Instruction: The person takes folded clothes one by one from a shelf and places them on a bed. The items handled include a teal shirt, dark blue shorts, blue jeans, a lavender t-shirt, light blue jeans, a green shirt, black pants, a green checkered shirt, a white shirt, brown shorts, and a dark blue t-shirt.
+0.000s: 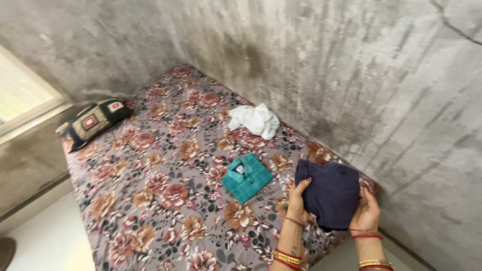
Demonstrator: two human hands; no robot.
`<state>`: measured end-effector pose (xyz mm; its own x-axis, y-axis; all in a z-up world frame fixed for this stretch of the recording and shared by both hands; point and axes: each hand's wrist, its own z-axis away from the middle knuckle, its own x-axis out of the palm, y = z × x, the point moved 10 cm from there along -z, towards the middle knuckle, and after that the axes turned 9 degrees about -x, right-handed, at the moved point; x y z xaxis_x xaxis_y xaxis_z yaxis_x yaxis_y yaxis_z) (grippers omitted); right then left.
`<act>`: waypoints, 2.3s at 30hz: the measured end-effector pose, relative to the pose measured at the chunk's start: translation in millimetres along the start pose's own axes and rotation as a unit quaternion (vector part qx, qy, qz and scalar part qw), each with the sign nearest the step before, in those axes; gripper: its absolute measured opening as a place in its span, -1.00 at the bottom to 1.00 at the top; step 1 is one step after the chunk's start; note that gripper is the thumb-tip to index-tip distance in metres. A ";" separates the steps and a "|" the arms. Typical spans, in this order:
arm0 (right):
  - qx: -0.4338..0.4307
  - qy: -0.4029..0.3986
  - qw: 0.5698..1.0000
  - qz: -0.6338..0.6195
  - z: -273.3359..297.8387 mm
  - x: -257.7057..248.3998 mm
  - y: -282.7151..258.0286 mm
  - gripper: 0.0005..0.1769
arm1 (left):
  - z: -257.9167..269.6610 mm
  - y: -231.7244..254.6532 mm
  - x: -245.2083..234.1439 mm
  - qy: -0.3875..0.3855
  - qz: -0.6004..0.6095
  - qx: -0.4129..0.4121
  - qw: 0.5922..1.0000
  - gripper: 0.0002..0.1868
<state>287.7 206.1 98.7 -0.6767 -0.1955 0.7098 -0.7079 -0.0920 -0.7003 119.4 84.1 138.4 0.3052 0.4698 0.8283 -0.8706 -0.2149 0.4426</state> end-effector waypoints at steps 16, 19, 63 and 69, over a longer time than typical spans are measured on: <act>0.327 -0.149 0.931 0.060 90.1 225.5 269.8 -0.54 | 85.6 236.7 -198.6 0.171 0.088 0.233 0.953 -0.71; 0.346 -0.214 0.912 0.050 97.9 259.8 309.6 -0.50 | 88.4 265.0 -235.1 0.189 0.102 0.272 0.938 -0.71; -0.104 -0.574 0.643 0.496 121.2 259.1 679.0 -0.41 | -26.5 337.9 -536.5 0.579 -0.581 0.272 0.503 -0.43; 0.093 -0.570 0.585 0.570 111.4 224.6 708.0 -0.40 | -47.2 318.0 -553.9 0.529 -0.549 0.139 0.632 -0.38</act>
<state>-343.0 -11.8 -246.1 -0.0391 -0.7475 -0.6631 0.1774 0.6479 -0.7408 -344.7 -204.1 -195.8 0.1106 0.7447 -0.6582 -0.2119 0.6647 0.7164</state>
